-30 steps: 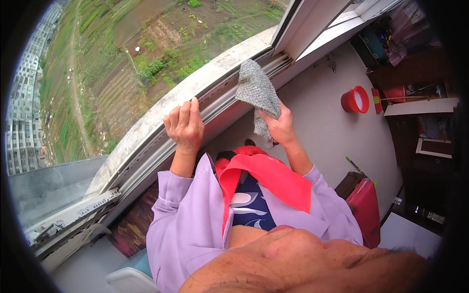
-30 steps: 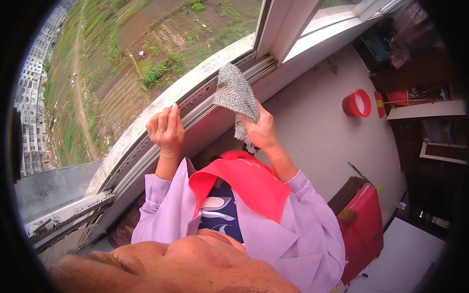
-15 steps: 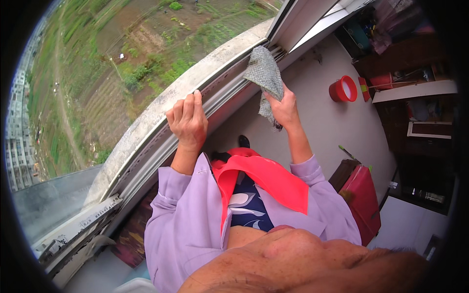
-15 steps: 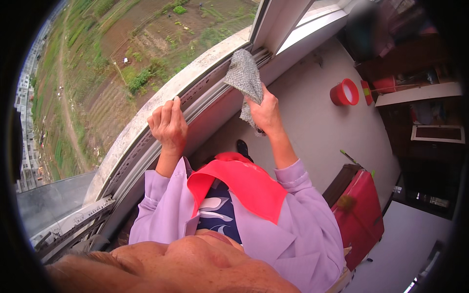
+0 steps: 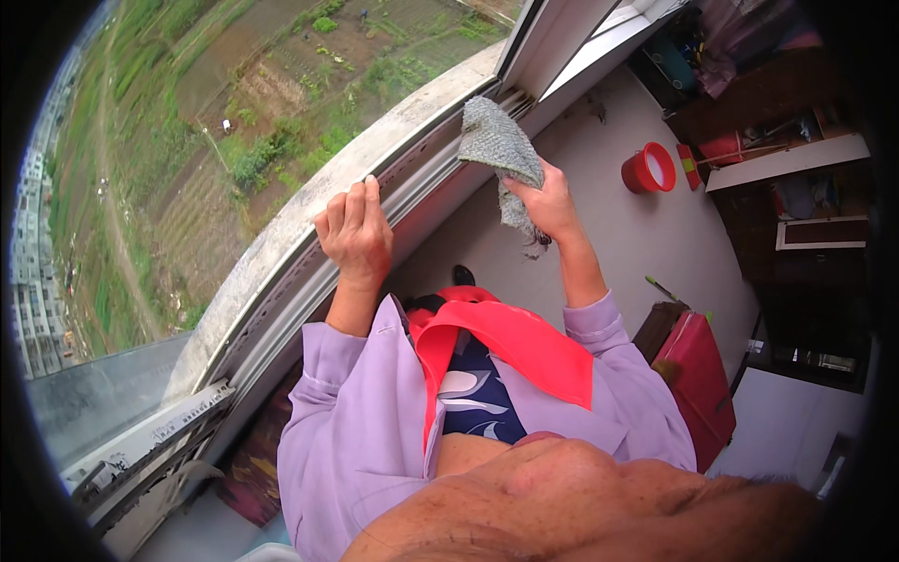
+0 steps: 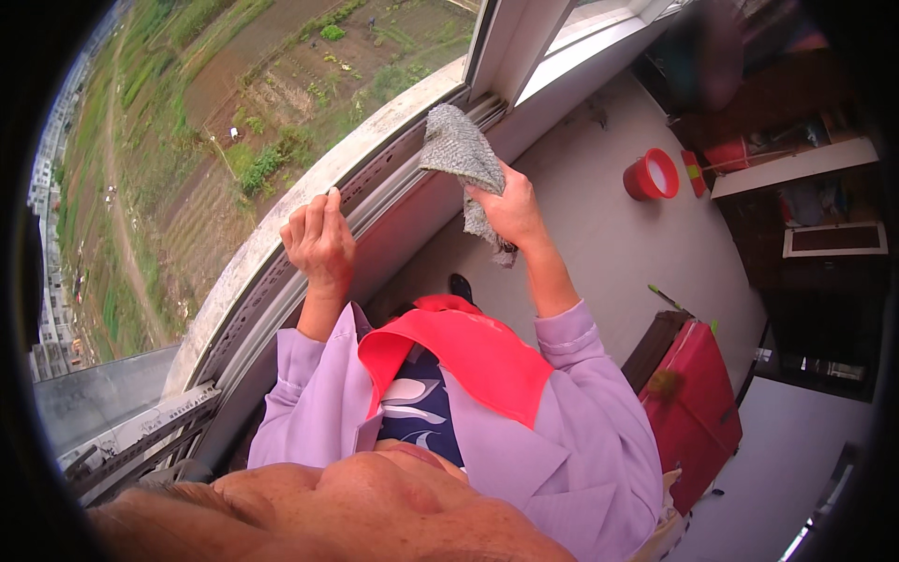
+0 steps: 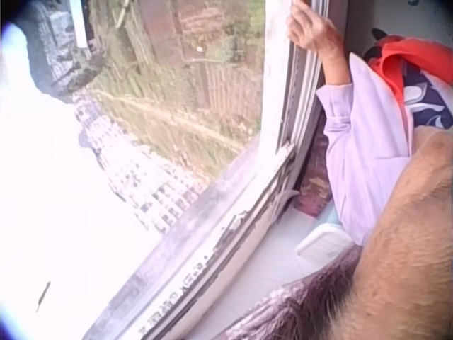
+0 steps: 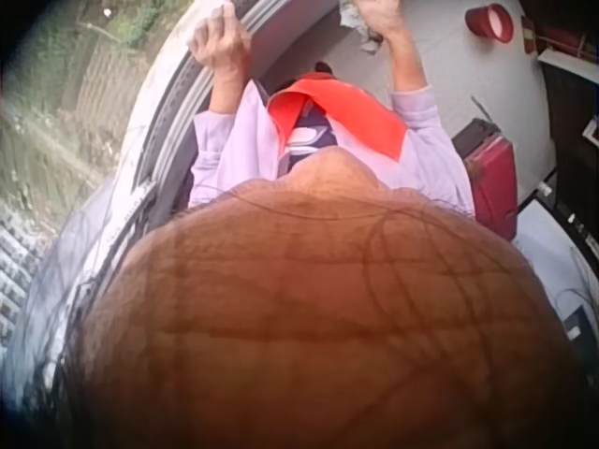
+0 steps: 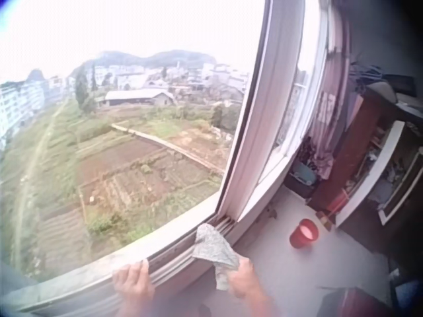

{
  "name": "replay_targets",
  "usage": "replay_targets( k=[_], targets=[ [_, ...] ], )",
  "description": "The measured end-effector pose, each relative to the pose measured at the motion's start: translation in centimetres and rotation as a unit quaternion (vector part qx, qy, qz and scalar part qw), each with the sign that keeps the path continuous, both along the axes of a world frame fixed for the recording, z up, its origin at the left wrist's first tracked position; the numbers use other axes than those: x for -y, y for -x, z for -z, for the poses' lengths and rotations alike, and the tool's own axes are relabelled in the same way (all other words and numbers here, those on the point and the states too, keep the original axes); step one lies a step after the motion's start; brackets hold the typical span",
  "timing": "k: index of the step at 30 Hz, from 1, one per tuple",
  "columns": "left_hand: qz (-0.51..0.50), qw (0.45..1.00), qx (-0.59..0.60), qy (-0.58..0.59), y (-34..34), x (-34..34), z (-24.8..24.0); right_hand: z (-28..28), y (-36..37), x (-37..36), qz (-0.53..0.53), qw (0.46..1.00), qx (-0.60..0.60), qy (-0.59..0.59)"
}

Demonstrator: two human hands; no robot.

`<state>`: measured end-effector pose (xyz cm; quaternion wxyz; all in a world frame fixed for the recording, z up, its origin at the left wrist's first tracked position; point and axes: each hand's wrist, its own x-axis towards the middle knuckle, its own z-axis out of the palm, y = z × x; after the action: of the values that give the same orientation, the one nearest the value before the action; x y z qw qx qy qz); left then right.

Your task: The person cleans the window frame using a grey cloth and a black brush. They wipe the frame and use the brush to remove debris from the tracks.

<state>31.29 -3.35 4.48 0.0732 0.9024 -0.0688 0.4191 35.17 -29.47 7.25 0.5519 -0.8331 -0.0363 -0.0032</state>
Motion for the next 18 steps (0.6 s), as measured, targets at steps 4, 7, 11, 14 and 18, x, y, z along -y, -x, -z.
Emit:
replay_targets(
  k=[4,7,11,14,18],
  targets=[
    [0.004,1.0,-0.001,-0.002,0.1,-0.1,0.0,0.3,-2.6,1.0,0.085,0.995,-0.044,0.025],
    [0.005,1.0,-0.001,-0.004,0.1,0.2,0.0,0.6,-1.9,-0.4,0.077,0.992,0.008,0.098],
    [-0.005,1.0,0.001,-0.001,0.0,0.4,0.1,1.2,1.7,-3.3,0.038,0.996,0.02,0.078],
    [-0.012,1.0,0.004,0.001,0.1,0.2,0.1,0.6,3.9,-4.5,-0.014,1.0,0.007,0.021],
    [-0.013,1.0,0.006,0.003,0.2,0.3,-0.2,1.1,2.2,-2.0,0.017,1.0,0.016,-0.018]
  ],
)
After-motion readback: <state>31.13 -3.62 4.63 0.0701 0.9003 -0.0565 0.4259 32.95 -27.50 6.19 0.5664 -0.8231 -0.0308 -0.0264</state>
